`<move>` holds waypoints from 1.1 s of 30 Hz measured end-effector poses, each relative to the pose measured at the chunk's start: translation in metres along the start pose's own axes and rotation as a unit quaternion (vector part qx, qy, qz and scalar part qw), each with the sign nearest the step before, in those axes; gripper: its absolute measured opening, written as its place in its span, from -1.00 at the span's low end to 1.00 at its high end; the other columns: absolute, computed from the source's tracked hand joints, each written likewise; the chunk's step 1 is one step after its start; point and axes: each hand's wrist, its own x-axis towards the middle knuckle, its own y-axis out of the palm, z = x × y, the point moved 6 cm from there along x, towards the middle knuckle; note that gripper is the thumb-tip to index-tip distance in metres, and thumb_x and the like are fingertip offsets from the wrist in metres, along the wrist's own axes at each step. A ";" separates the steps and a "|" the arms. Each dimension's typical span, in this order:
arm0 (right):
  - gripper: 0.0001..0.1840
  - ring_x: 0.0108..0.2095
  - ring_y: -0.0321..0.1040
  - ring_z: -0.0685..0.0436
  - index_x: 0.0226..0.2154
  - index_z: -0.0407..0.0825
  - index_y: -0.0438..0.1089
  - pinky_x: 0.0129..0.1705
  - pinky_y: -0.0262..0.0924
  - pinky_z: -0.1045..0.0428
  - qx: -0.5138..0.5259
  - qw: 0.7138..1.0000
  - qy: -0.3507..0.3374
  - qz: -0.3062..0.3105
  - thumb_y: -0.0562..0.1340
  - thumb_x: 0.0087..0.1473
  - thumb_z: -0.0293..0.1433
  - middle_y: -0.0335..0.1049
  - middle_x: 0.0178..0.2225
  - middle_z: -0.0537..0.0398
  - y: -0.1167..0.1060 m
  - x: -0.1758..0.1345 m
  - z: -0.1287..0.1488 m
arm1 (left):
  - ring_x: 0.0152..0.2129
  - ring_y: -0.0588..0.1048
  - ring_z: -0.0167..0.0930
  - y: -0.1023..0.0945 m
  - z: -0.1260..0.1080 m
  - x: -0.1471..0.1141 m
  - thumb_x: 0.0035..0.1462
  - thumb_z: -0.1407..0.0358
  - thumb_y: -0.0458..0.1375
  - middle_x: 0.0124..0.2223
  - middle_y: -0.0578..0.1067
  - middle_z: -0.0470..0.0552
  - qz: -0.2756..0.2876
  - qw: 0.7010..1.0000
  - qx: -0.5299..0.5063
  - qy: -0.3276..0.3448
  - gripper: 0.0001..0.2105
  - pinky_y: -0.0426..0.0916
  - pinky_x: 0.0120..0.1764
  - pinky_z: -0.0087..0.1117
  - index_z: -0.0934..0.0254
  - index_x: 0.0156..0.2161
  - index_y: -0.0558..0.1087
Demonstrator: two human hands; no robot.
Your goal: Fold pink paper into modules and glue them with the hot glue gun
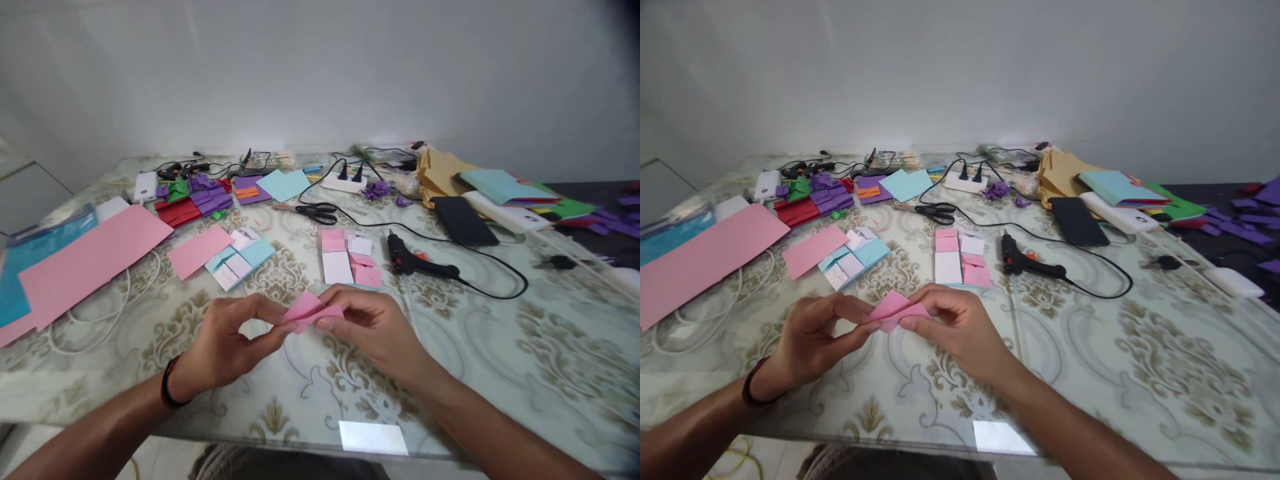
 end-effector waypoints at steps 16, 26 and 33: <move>-0.88 -0.27 0.58 -0.01 -0.40 0.11 0.68 -0.21 0.43 0.12 -0.020 0.996 -0.049 -0.072 0.49 0.07 -0.47 0.68 -0.27 0.12 -0.008 0.001 0.004 | -0.40 0.72 -0.46 -0.006 0.003 0.002 0.23 0.42 0.37 -0.29 0.72 -0.11 -0.072 0.997 0.004 -0.001 -0.84 0.60 -0.29 -0.58 0.23 -0.11 0.54; -0.87 -0.24 0.59 -0.03 -0.39 0.10 0.69 -0.23 0.41 0.13 -0.065 0.989 -0.092 -0.091 0.52 0.01 -0.48 0.68 -0.25 0.09 -0.014 -0.002 0.009 | -0.42 0.68 -0.49 -0.012 0.001 0.004 0.22 0.49 0.35 -0.31 0.71 -0.12 -0.063 0.997 0.029 0.037 -0.88 0.53 -0.32 -0.58 0.22 -0.23 0.58; -0.92 -0.27 0.60 -0.04 -0.38 0.10 0.68 -0.20 0.43 0.10 -0.066 0.992 -0.068 -0.083 0.50 0.07 -0.43 0.68 -0.30 0.12 -0.013 0.000 0.005 | -0.34 0.68 -0.44 -0.011 0.007 -0.003 0.23 0.48 0.34 -0.26 0.66 -0.09 -0.071 0.997 -0.025 0.009 -0.81 0.58 -0.23 -0.45 0.20 -0.11 0.49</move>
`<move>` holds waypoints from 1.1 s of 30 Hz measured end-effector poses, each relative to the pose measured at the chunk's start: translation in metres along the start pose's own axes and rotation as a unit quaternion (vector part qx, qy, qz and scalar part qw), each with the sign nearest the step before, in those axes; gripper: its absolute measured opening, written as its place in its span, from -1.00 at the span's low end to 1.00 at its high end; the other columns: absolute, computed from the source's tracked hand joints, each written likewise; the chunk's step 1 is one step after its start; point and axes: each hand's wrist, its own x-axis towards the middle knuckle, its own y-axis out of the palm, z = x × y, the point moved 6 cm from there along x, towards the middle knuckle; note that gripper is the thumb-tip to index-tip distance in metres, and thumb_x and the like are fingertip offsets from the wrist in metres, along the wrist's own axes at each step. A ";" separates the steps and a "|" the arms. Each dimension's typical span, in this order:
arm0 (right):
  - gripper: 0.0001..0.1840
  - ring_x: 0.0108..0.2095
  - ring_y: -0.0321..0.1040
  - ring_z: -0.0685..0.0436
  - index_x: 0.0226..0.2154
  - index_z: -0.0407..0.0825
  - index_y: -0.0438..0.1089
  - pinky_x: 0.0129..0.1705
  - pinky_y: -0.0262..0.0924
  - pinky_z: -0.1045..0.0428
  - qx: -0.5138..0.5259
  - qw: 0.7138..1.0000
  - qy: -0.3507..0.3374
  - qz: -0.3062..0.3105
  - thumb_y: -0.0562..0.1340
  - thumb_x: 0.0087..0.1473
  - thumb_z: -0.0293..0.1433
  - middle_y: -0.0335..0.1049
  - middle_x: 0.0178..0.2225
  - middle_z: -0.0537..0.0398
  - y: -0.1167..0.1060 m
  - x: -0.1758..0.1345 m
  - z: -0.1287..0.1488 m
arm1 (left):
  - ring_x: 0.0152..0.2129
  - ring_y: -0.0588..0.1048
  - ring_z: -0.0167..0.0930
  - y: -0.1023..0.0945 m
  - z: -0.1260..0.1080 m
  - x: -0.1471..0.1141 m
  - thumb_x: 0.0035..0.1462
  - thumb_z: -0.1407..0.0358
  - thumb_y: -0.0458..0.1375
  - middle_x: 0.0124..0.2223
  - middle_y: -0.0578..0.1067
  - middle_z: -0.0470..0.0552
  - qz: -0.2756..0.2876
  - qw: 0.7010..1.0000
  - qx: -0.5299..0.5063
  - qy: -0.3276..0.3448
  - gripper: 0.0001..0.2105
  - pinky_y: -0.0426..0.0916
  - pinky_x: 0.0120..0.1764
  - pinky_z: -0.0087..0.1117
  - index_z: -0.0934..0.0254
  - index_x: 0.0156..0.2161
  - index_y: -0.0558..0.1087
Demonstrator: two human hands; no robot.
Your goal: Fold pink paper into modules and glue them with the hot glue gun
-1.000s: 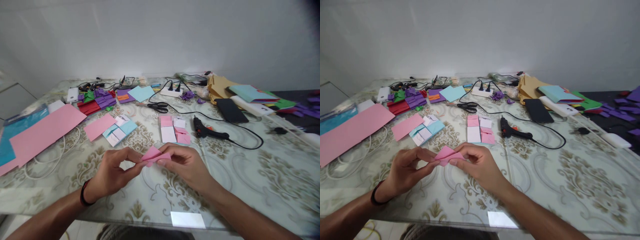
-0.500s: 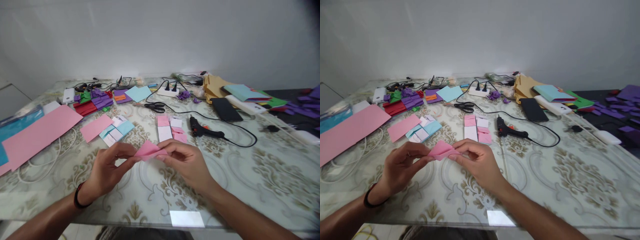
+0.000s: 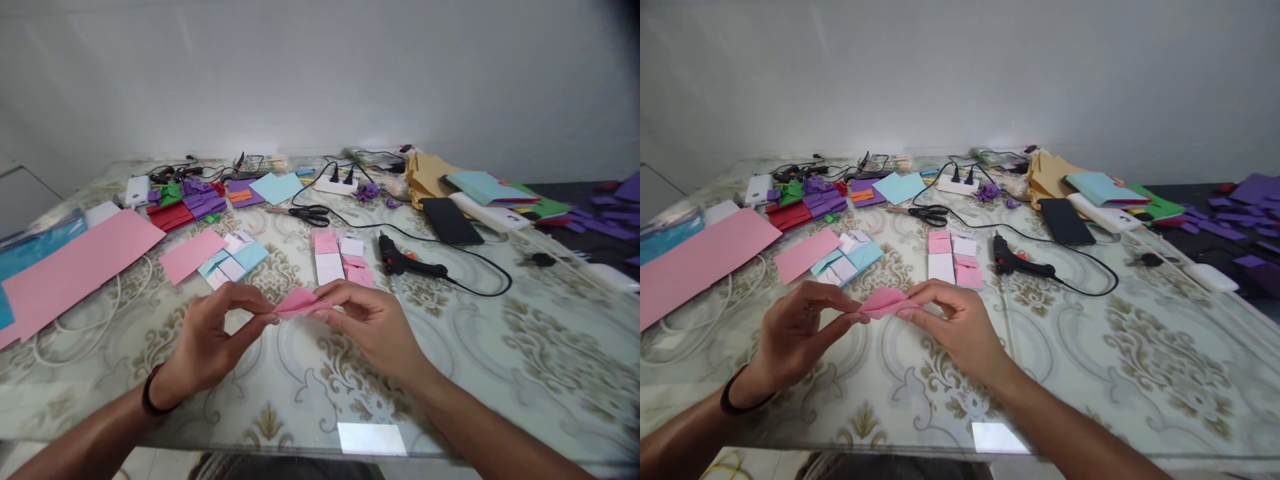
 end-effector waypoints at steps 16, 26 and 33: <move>-0.88 -0.27 0.55 -0.08 -0.24 -0.02 0.63 -0.22 0.45 0.01 -0.102 0.975 -0.193 0.040 0.42 0.18 -0.55 0.62 -0.31 0.04 0.011 -0.009 0.028 | -0.31 0.73 -0.39 0.006 -0.027 0.006 0.21 0.48 0.35 -0.18 0.74 0.06 0.047 0.984 0.112 0.129 -0.90 0.62 -0.22 -0.52 0.27 -0.20 0.62; -0.86 -0.29 0.57 -0.12 -0.19 0.04 0.59 -0.24 0.44 -0.03 -0.097 0.986 -0.127 0.042 0.47 0.16 -0.39 0.63 -0.30 0.05 0.014 -0.013 0.023 | -0.33 0.74 -0.30 0.010 -0.033 0.004 0.21 0.46 0.31 -0.16 0.75 0.07 0.074 0.986 0.083 0.126 -0.81 0.68 -0.25 -0.40 0.17 -0.10 0.63; -0.93 -0.33 0.53 -0.09 -0.30 -0.02 0.60 -0.25 0.44 -0.02 -0.087 0.977 -0.187 0.061 0.40 0.26 -0.39 0.62 -0.38 0.02 0.019 -0.012 0.033 | -0.38 0.73 -0.34 0.009 -0.040 0.006 0.13 0.51 0.30 -0.19 0.75 0.13 0.062 0.985 0.087 0.139 -0.85 0.65 -0.30 -0.47 0.25 -0.21 0.60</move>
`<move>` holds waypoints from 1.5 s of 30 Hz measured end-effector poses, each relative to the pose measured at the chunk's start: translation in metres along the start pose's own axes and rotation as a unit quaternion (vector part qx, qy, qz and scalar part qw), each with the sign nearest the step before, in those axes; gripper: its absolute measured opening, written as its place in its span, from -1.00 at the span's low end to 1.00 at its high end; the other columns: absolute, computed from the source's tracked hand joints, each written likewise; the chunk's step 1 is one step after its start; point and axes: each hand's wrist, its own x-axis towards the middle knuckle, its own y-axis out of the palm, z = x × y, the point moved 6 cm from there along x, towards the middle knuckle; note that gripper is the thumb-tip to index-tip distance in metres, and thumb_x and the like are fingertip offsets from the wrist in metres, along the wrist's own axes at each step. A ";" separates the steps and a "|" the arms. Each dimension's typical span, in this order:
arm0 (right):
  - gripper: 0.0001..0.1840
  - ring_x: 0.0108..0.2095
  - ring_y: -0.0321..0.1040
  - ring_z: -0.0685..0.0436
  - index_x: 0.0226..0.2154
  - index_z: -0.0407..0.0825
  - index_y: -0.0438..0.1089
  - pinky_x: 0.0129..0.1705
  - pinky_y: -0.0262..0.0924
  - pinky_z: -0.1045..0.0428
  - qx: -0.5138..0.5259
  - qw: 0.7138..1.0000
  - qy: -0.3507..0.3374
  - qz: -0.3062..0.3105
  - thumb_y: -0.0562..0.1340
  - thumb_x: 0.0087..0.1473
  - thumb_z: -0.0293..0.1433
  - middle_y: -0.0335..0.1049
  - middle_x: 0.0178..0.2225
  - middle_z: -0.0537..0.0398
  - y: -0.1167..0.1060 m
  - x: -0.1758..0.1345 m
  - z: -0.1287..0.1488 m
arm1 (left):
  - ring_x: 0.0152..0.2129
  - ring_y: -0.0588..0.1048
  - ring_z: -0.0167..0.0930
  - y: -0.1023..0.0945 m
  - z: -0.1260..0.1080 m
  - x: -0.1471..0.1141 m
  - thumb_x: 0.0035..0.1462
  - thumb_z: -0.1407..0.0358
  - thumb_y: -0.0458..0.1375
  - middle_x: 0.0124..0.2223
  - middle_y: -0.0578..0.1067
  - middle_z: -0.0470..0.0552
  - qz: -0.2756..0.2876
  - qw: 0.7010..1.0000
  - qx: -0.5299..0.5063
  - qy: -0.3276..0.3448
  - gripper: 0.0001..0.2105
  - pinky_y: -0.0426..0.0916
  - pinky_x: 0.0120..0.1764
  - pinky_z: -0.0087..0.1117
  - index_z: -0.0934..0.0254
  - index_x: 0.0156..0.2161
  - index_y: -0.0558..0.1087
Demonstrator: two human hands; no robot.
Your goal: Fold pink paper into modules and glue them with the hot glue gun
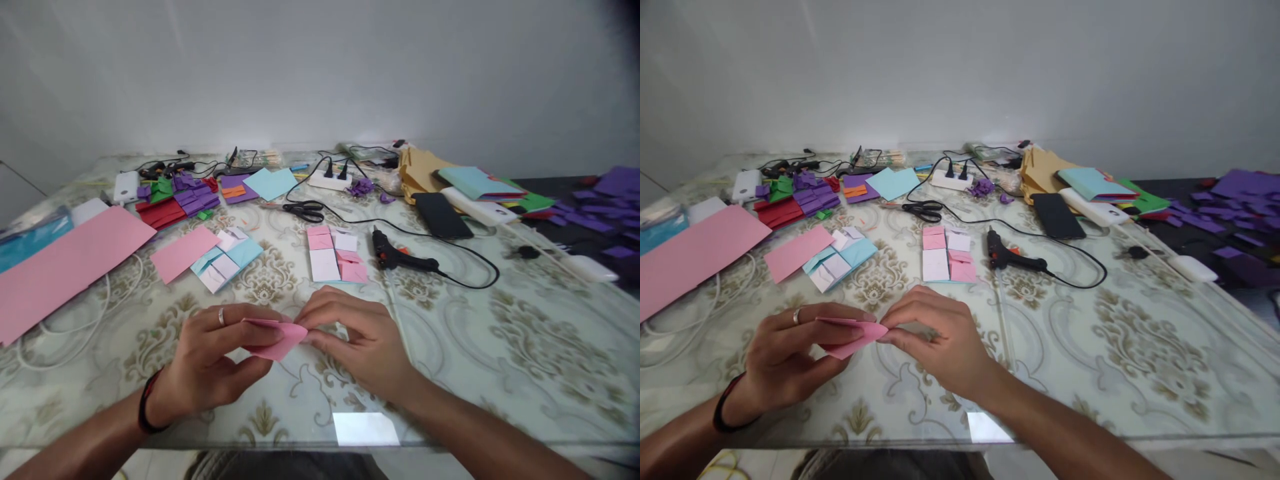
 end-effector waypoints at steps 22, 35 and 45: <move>-0.83 -0.34 0.55 -0.15 -0.20 0.03 0.63 -0.28 0.43 -0.09 -0.001 0.999 -0.049 0.001 0.43 0.16 -0.54 0.63 -0.35 0.02 0.007 -0.006 0.006 | -0.36 0.71 -0.33 0.008 -0.001 -0.002 0.11 0.59 0.31 -0.24 0.72 0.10 0.005 0.994 -0.107 -0.029 -0.78 0.63 -0.31 -0.42 0.24 -0.19 0.59; -0.93 -0.33 0.48 -0.09 -0.30 0.01 0.53 -0.27 0.34 -0.02 -0.015 0.997 0.073 0.033 0.37 0.22 -0.48 0.56 -0.36 0.07 0.009 -0.007 -0.006 | -0.48 0.68 -0.38 0.009 0.024 -0.022 0.21 0.29 0.41 -0.35 0.68 -0.06 -0.074 0.985 -0.047 -0.149 -0.71 0.54 -0.46 -0.48 0.18 -0.01 0.48; -0.79 -0.35 0.45 -0.08 -0.37 0.00 0.52 -0.25 0.28 0.01 -0.030 0.974 0.222 0.039 0.30 0.30 -0.30 0.54 -0.40 0.12 0.005 -0.008 -0.028 | -0.63 0.51 -0.46 0.014 0.043 -0.016 0.23 0.33 0.36 -0.55 0.53 -0.20 -0.029 0.969 -0.083 -0.229 -0.74 0.37 -0.55 -0.50 0.19 0.02 0.54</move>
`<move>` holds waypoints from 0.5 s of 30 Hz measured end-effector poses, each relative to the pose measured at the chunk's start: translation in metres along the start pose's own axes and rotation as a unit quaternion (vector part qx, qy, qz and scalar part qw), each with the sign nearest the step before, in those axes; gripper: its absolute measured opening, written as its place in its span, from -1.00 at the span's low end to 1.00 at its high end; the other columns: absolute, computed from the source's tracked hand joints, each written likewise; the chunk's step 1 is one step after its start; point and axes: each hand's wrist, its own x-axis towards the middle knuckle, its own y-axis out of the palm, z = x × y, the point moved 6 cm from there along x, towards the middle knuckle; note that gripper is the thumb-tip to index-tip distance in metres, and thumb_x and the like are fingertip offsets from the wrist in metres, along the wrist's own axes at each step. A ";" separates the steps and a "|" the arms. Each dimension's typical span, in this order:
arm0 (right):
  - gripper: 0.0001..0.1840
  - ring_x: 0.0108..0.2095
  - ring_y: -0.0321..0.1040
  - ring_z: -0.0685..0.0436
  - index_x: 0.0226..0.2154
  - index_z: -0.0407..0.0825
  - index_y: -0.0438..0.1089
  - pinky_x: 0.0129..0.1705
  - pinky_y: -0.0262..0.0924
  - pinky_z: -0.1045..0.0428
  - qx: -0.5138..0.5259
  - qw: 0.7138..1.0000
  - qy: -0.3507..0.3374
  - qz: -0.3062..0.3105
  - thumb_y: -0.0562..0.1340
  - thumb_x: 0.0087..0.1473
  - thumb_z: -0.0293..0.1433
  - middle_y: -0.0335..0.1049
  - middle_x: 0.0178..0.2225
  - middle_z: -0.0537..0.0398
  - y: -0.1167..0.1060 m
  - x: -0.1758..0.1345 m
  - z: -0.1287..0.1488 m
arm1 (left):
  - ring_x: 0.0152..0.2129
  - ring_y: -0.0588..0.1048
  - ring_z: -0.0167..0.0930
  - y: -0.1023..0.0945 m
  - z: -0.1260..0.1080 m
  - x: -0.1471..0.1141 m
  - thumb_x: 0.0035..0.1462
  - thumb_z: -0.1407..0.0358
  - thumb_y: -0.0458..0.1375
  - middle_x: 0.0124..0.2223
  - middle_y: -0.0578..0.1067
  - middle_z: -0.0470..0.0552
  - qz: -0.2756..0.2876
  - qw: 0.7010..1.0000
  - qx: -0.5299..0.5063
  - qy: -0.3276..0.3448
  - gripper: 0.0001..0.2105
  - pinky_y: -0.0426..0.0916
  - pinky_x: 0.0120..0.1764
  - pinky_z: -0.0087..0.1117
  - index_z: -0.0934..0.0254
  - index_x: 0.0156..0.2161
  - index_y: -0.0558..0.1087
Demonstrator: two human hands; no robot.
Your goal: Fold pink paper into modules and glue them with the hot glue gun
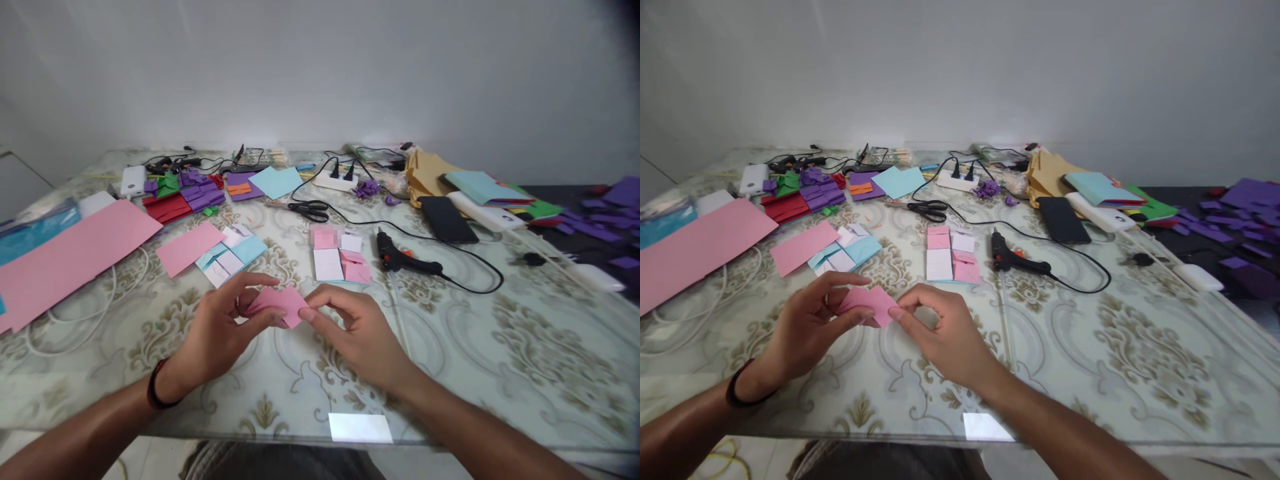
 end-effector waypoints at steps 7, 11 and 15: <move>-0.62 -0.49 0.27 -0.04 -0.49 -0.03 0.48 -0.42 0.14 0.05 -0.001 0.996 0.081 0.048 0.30 0.28 -0.16 0.42 -0.52 0.17 0.010 -0.002 -0.012 | -0.63 0.53 -0.45 0.007 0.002 -0.001 0.15 0.33 0.42 -0.56 0.56 -0.20 0.023 0.999 0.000 -0.036 -0.75 0.40 -0.54 -0.50 0.18 -0.07 0.56; -0.64 -0.46 0.28 -0.04 -0.47 -0.03 0.48 -0.39 0.14 0.05 -0.010 0.997 0.076 0.021 0.31 0.27 -0.17 0.43 -0.51 0.17 0.008 -0.003 -0.012 | -0.48 0.67 -0.34 0.012 0.016 -0.001 0.19 0.26 0.39 -0.42 0.68 -0.09 0.059 0.986 -0.102 -0.114 -0.72 0.58 -0.39 -0.39 0.19 0.00 0.55; -0.70 -0.41 0.31 -0.05 -0.44 -0.03 0.47 -0.33 0.16 0.05 -0.008 0.997 0.081 0.006 0.33 0.26 -0.21 0.43 -0.47 0.18 0.003 0.000 -0.015 | -0.36 0.72 -0.33 0.015 0.031 0.000 0.31 0.13 0.28 -0.34 0.72 0.00 0.135 0.963 -0.110 -0.207 -0.76 0.60 -0.27 -0.41 0.28 -0.26 0.63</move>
